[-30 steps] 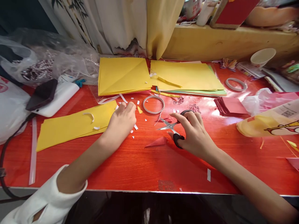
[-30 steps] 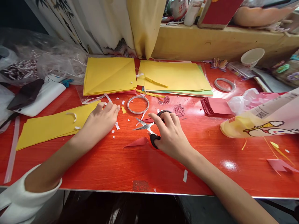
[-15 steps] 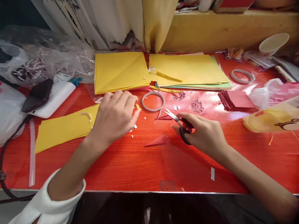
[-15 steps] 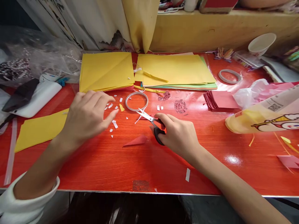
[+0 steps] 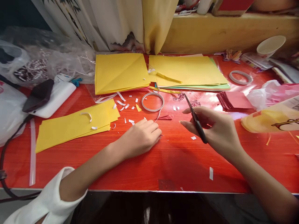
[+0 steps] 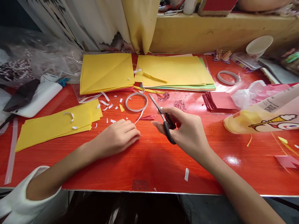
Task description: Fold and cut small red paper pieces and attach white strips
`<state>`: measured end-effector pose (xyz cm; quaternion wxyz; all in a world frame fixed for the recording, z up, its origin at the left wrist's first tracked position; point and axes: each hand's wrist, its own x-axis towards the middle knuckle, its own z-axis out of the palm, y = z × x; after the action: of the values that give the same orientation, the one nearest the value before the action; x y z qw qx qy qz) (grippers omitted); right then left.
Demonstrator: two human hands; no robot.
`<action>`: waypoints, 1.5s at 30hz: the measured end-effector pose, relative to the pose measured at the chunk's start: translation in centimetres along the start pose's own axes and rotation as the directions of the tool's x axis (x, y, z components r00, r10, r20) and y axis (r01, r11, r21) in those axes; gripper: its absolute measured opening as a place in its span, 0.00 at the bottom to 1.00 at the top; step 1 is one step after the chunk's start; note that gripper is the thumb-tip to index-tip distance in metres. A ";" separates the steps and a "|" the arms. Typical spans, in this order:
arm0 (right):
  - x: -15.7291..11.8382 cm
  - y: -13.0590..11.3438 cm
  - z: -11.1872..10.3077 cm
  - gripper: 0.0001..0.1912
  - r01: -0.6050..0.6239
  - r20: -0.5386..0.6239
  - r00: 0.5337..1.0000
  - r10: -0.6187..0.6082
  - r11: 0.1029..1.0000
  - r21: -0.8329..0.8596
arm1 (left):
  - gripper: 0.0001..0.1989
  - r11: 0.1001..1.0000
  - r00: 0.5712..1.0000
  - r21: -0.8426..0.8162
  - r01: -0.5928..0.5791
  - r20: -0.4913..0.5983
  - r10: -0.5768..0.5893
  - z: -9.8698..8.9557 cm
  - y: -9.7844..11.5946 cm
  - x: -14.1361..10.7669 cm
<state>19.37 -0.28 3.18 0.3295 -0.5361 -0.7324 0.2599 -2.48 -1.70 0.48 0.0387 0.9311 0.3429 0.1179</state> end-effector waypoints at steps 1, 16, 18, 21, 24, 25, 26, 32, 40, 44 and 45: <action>0.1 0.1 0.0 0.16 0.000 0.006 1.000 0.000 1.000 0.005 | 0.14 0.994 0.998 -0.093 0.064 -0.004 -0.065 -0.2 -0.1 0.0; 0.3 -0.7 -0.1 0.14 -0.289 0.176 0.953 0.245 0.910 0.296 | 0.18 0.167 0.800 -0.819 0.548 0.455 -0.392 -3.0 -0.5 0.5; 0.1 -1.2 -0.3 0.12 -0.311 0.186 0.946 0.264 0.902 0.300 | 0.15 0.165 0.785 -0.819 0.550 0.439 -0.437 -3.1 -0.5 0.5; 0.1 -1.7 -0.5 0.11 -0.329 0.222 0.938 0.268 0.891 0.314 | 0.13 0.248 0.791 -0.800 0.546 0.396 -0.467 -3.2 -0.6 0.4; 0.3 -1.4 -0.4 0.12 -0.292 0.233 0.947 0.221 0.896 0.336 | 0.13 0.276 0.837 -0.823 0.497 0.370 -0.404 -3.3 -0.7 0.4; 0.4 -1.1 -0.4 0.12 -0.268 0.225 0.953 0.200 0.905 0.331 | 0.13 0.265 0.839 -0.826 0.498 0.381 -0.389 -3.2 -0.7 0.3; 0.5 -0.9 -0.3 0.13 -0.240 0.219 0.960 0.176 0.920 0.311 | 0.13 0.249 0.832 -0.822 0.512 0.401 -0.384 -3.1 -0.8 0.3; 0.5 0.0 -0.1 0.24 -0.062 0.221 0.975 0.034 0.991 0.120 | 0.11 0.197 0.787 -0.801 0.566 0.453 -0.419 -2.4 -1.4 0.2; 0.1 -0.5 0.1 0.17 0.086 0.107 0.991 -0.080 0.995 -0.052 | 0.12 0.591 0.797 -0.572 0.569 0.207 -0.568 -2.7 -1.6 0.1; 0.3 0.3 0.5 0.23 0.343 0.073 0.938 -0.338 0.880 -0.330 | 0.13 0.554 0.723 -0.611 0.565 0.043 -0.690 -3.7 -1.7 0.2; 0.3 0.5 0.7 0.18 0.383 0.060 0.917 -0.394 0.832 -0.400 | 0.14 0.541 0.716 -0.629 0.558 0.035 -0.698 -3.9 -1.7 0.3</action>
<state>19.11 0.11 2.46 0.2665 -0.4358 -0.8594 0.0241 -4.31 -0.29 4.06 0.3321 0.6620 0.6014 0.2996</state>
